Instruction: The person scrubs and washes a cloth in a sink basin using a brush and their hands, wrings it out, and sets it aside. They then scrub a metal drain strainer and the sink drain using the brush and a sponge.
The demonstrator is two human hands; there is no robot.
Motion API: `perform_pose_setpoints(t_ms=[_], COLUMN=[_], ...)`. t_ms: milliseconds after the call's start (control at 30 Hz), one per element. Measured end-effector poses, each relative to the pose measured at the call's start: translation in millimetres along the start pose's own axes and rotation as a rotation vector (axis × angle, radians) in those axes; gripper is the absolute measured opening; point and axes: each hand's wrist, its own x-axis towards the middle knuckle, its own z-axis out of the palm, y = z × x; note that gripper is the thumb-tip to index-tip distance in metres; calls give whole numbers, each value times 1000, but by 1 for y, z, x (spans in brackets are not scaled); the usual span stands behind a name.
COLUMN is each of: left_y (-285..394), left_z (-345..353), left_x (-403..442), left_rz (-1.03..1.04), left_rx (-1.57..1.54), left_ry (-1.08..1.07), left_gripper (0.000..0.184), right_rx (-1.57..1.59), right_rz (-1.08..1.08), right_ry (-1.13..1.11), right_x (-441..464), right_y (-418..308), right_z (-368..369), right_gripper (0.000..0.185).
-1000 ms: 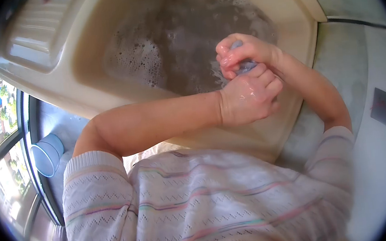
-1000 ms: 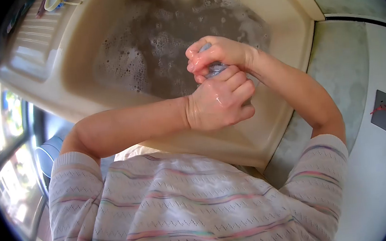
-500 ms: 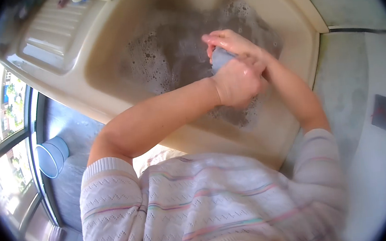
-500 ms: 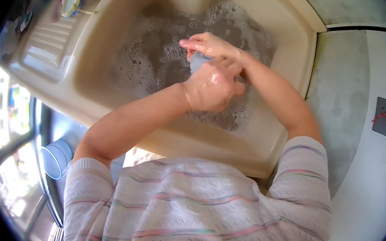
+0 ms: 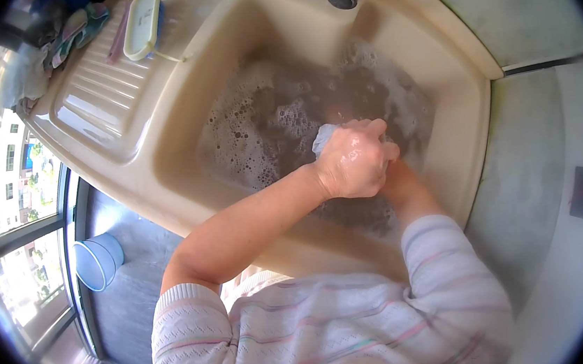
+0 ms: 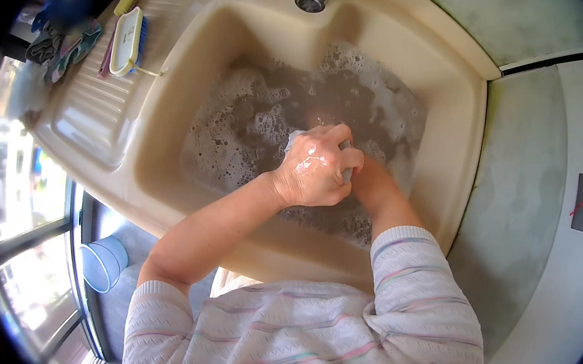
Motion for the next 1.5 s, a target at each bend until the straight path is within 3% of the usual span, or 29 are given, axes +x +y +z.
perform_pose_setpoints(t_ms=[200, 467, 633, 733, 833, 933, 1033, 1067, 1167, 1200, 1300, 1433, 1500], left_y=[0, 5, 13, 14, 20, 25, 30, 32, 22, 14, -15, -45, -46], left_z=[6, 9, 12, 10, 0, -12, -22, -30, -68, -85, -135, -204, -232], left_x=[-6, -13, -14, -15, -16, -10, -7, -8, -14, -17, -29, -61, -76], left_rz=[-1, 43, 3, 69, 85, 88, 79, 83, 59, 57, -51, -130, -181], left_rx=[-69, -80, -66, -128, -130, -152, -149, -168, -251, -227, -97, -175, -71], left_ry=[19, 13, -19, 47, 47, 58, 124, 136, 207, 258, 406, 684, 761], left_gripper=[13, 13, 14, 14, 15, 16, 16, 15, 16, 17, 18, 17, 19], right_rx=[247, 1246, 1540, 1452, 967, 1500, 1472, 666, 1455, 1572, 1463, 1946, 2016], right_rz=[-21, -174, -279, -225, -109, 11, 16, 115, -102, 3, 51, -226, -188], right_ry=[-30, -121, 70, 171, 130, 260, 187, 149, 233, 259, 81, -11, -54], right_x=[-9, -68, -109, -117, -82, -82, -84, -87, -75, -79, -63, -72, -72], right_y=[-1, -38, -53, -32, 33, 14, 7, -5, 2, -11, 1, -28, -34], right_z=[-18, -87, -138, -148, -120, -160, -186, -195, -190, -202, -186, -190, -185], right_gripper=[21, 21, 22, 22, 21, 18, 14, 14, 16, 20, 24, 30, 31])
